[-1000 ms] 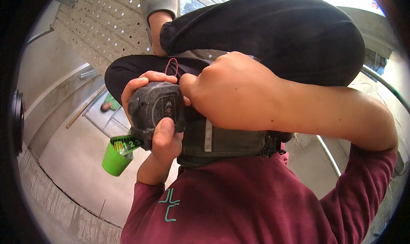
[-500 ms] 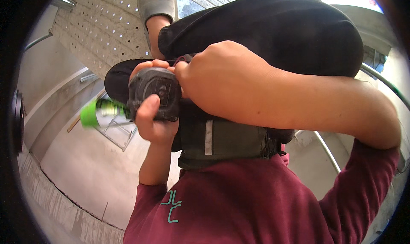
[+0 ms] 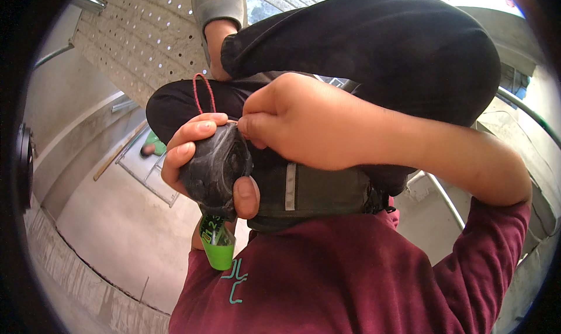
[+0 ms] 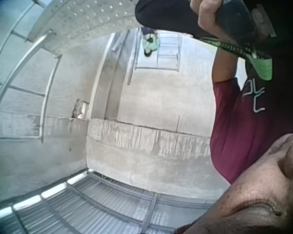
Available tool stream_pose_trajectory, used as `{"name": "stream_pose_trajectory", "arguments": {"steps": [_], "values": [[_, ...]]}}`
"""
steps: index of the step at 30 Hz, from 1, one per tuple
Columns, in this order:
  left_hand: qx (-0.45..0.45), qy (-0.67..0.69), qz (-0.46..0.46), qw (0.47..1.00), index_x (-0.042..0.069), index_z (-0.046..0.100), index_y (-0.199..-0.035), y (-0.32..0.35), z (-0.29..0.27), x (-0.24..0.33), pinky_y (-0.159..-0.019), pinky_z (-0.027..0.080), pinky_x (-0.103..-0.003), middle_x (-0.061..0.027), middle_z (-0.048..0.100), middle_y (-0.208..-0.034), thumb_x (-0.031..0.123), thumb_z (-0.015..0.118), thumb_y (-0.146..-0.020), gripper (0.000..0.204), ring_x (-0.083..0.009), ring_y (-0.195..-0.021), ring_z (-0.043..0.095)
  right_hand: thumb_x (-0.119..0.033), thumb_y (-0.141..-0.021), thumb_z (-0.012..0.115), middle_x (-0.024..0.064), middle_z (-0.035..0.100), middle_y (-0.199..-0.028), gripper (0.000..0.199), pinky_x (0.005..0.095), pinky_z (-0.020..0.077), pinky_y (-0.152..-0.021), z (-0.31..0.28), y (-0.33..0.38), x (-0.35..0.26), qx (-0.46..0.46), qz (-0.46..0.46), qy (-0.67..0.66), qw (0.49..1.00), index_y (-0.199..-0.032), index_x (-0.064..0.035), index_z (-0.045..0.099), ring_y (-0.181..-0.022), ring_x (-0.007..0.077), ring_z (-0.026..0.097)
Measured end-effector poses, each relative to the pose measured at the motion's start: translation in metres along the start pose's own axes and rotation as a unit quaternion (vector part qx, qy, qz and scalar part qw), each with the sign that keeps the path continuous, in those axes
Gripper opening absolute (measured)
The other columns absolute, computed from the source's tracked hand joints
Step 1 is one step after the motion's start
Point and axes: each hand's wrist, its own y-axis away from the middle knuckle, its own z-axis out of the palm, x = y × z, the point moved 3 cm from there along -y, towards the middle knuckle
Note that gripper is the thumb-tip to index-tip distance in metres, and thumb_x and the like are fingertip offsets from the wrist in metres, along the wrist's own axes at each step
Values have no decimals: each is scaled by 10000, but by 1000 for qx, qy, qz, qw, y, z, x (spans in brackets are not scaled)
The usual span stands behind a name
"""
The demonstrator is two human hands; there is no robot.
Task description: The person sits cross-legged and assembles a small mechanical device by hand. They insert a red wire into a dark cylindrical housing, wrap a green measuring tape around it, and attach a metal ring to the assembly.
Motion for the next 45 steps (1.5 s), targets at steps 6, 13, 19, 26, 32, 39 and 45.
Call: {"name": "stream_pose_trajectory", "arguments": {"steps": [6,13,19,26,32,39,45], "values": [[37,153,-169,973,61,328,-1450,-4,4,5,-870,620,-421,-235,506,-1325,183,731,-861,724,-313,-1172,596,-198,-910,654,133,714,-717,168,442,577,-577,2,8,-4,85,-251,389,882,-874,-33,650,-630,326,708],[105,256,-402,873,13,363,-1473,-19,3,1,-836,621,-373,-213,543,-1313,191,639,-861,695,-272,-1147,624,-193,-907,663,131,725,-757,169,426,583,-551,6,10,-9,91,-257,592,758,-857,-32,651,-659,299,731],[38,169,-189,967,67,313,-1472,-7,-4,-4,-914,596,-419,-230,515,-1308,180,697,-862,729,-296,-1176,597,-194,-995,602,91,697,-767,208,426,557,-620,0,4,-11,89,-128,194,969,-939,-14,691,-713,242,713],[17,0,-26,1000,87,357,-1412,-1,-9,12,-907,588,-445,-200,534,-1264,253,766,-800,755,-321,-1078,611,-316,-1064,568,-26,492,-626,330,292,398,-490,2,8,0,-80,134,-208,966,-1018,-49,755,-546,72,469],[7,-73,74,995,98,391,-1360,-1,2,9,-794,634,-407,-156,551,-1212,318,796,-788,736,-326,-989,632,-338,-1080,546,-58,428,-630,360,258,340,-473,6,20,-1,-121,170,-309,928,-964,-51,729,-536,53,402],[-11,-24,47,999,77,399,-1345,0,6,9,-867,594,-449,-186,558,-1240,266,817,-809,705,-325,-1024,639,-175,-1012,623,110,559,-614,191,391,446,-510,15,17,11,63,-107,20,992,-906,-23,665,-520,232,575],[7,85,-88,992,45,352,-1408,-6,10,12,-940,566,-388,-230,515,-1332,144,765,-827,720,-234,-1101,599,-21,-898,694,163,576,-633,111,460,496,-556,2,21,-19,110,-146,311,933,-857,-40,592,-597,381,638]]}}
